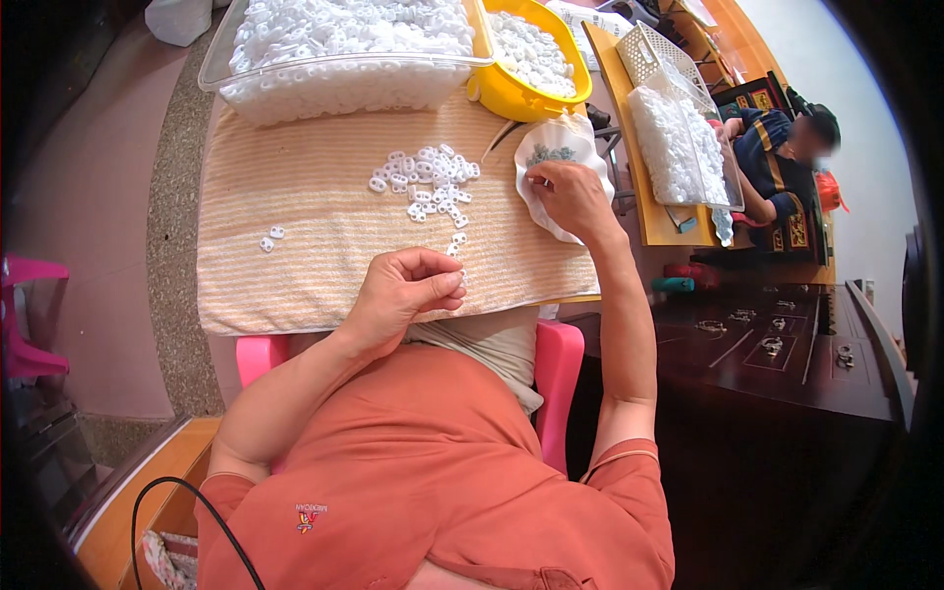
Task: Assembling small white plastic components by hand on a workbench.
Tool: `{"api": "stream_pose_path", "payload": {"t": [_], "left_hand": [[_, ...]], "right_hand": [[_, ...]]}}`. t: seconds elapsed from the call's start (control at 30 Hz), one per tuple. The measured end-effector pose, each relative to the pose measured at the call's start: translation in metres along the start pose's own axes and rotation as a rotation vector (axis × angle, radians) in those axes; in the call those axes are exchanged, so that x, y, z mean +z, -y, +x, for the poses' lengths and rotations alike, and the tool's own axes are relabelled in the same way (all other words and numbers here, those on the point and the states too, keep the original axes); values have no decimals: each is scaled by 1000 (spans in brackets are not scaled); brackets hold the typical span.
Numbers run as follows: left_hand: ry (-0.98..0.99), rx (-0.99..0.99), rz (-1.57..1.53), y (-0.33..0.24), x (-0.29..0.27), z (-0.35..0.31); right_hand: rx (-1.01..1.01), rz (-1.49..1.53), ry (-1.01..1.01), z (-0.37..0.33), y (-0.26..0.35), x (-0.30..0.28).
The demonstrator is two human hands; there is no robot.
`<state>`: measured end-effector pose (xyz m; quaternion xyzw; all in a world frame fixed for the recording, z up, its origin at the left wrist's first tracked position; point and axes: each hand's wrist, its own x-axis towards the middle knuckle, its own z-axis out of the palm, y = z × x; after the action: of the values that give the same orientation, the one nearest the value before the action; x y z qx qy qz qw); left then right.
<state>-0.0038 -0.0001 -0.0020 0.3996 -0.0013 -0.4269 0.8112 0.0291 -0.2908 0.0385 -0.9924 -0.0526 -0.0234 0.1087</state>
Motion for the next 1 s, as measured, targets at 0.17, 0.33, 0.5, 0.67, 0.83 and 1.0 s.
{"api": "stream_pose_path", "payload": {"t": [0.17, 0.33, 0.5, 0.67, 0.83, 1.0], "left_hand": [[-3, -2, -5, 0, 0, 0], [0, -2, -5, 0, 1, -1], [3, 0, -7, 1, 0, 0], [7, 2, -13, 1, 0, 0], [-1, 2, -10, 1, 0, 0], [4, -8, -15, 1, 0, 1]], "right_hand": [[62, 2, -42, -3, -1, 3], [79, 44, -64, -5, -5, -3], [74, 34, -32, -7, -7, 0], [94, 47, -14, -8, -8, 1], [90, 48, -68, -9, -7, -1], [93, 24, -10, -10, -8, 4]]}}
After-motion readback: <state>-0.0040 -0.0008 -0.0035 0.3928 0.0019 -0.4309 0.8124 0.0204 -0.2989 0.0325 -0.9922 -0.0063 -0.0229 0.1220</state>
